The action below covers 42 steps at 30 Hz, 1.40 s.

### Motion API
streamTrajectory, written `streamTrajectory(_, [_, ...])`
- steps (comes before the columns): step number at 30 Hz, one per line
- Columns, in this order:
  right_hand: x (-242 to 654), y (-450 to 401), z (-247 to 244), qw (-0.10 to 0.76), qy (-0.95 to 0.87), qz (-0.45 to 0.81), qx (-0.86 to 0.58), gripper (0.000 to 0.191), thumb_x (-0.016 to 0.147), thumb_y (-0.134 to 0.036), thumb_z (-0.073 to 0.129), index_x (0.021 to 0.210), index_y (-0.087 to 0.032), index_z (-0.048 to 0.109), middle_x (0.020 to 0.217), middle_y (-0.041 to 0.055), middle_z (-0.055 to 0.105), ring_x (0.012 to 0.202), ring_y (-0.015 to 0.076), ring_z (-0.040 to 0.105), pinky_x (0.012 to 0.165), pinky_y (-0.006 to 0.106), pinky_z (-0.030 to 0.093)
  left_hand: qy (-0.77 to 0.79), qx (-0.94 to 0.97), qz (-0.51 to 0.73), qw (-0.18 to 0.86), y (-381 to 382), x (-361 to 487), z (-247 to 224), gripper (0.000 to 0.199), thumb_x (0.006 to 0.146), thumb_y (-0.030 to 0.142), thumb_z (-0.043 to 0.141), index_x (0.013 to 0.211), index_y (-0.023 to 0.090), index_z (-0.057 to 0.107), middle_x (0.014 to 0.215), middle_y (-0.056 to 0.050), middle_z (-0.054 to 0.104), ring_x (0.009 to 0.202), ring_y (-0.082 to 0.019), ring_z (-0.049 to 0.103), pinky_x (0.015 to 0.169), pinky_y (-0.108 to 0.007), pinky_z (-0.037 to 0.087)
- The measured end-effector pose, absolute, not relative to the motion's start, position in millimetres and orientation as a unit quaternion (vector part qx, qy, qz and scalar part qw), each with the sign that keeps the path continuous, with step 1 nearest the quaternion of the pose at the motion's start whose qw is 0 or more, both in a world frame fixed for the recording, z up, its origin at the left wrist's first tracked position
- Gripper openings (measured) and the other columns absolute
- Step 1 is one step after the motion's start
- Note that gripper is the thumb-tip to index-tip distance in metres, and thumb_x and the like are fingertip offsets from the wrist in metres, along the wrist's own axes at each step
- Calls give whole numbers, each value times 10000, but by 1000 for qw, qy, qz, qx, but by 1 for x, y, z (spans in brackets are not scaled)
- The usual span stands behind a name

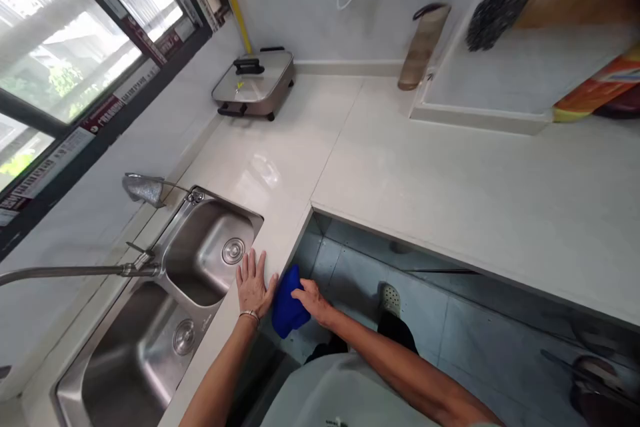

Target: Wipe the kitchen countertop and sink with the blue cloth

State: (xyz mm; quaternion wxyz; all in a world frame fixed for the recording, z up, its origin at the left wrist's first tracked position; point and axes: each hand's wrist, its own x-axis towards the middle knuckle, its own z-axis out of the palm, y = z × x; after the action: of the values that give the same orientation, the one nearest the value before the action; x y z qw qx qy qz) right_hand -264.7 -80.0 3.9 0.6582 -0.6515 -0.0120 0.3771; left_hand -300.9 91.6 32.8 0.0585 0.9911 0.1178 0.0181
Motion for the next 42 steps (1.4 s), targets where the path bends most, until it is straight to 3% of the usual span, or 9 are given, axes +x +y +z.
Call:
streamTrajectory(4, [-222,-138,49,665,-15,283,-691,138,670,-341,498,616,-218,467,578,-38,458,598,122,413,550,260,341,122,991,22,58,92,-300,33,638,935,503,389,1504,228,306,1620,-122,239,1503,-328,159,1191,-598,207])
streamTrajectory(8, [-170,-214,109,627,-84,99,-769,267,801,-381,482,890,-186,641,704,-4,600,650,151,510,623,280,423,125,990,33,55,93,-299,32,623,940,499,371,1498,227,321,1613,-124,259,1500,-330,171,1185,-605,218])
streamTrajectory(13, [-118,-295,145,350,-121,-167,-914,466,865,-279,424,1301,-185,558,1179,96,667,987,236,613,899,359,472,127,990,41,51,94,-298,31,609,942,501,351,1486,228,349,1605,-114,287,1499,-319,181,1188,-585,226])
streamTrajectory(15, [-109,-317,131,242,-148,-151,-947,538,865,-259,414,1395,-185,473,1372,126,563,1135,284,570,987,424,444,130,989,45,50,93,-298,31,607,942,502,343,1484,229,353,1606,-108,288,1500,-313,180,1192,-579,222])
streamTrajectory(18, [-106,-339,88,156,-198,-33,-967,509,867,-325,438,1339,-165,540,1405,165,532,1260,346,495,1059,518,395,136,988,56,53,93,-296,30,604,938,509,342,1483,249,354,1606,-92,292,1500,-300,188,1194,-576,220])
streamTrajectory(23, [-88,-340,36,183,-209,-45,-960,507,952,-325,283,1390,-159,479,1489,114,457,1428,265,327,1207,525,191,137,988,48,57,98,-298,27,637,918,531,362,1487,243,347,1608,-98,286,1501,-306,178,1194,-581,205])
streamTrajectory(28, [-57,-314,30,179,-139,-71,-971,545,952,-344,280,1462,-174,370,1580,79,303,1484,363,135,1165,701,36,133,989,-1,59,89,-277,30,828,823,634,481,1499,185,314,1631,-180,160,1500,-399,73,1166,-648,192])
streamTrajectory(36, [-40,-419,16,140,-160,-71,-974,548,942,-360,312,1484,-280,325,1587,1,297,1485,310,163,1195,639,108,-49,998,18,21,37,-183,28,827,782,599,560,1493,245,331,1637,-145,143,1499,-375,117,1195,-608,162])
streamTrajectory(42, [-34,-564,-1,62,-6,-88,-994,569,936,-376,277,1493,-262,303,1587,4,301,1480,289,179,1190,614,158,-84,994,62,24,50,-175,18,917,806,448,512,1548,261,6,1639,-126,141,1487,-349,187,1180,-603,238])
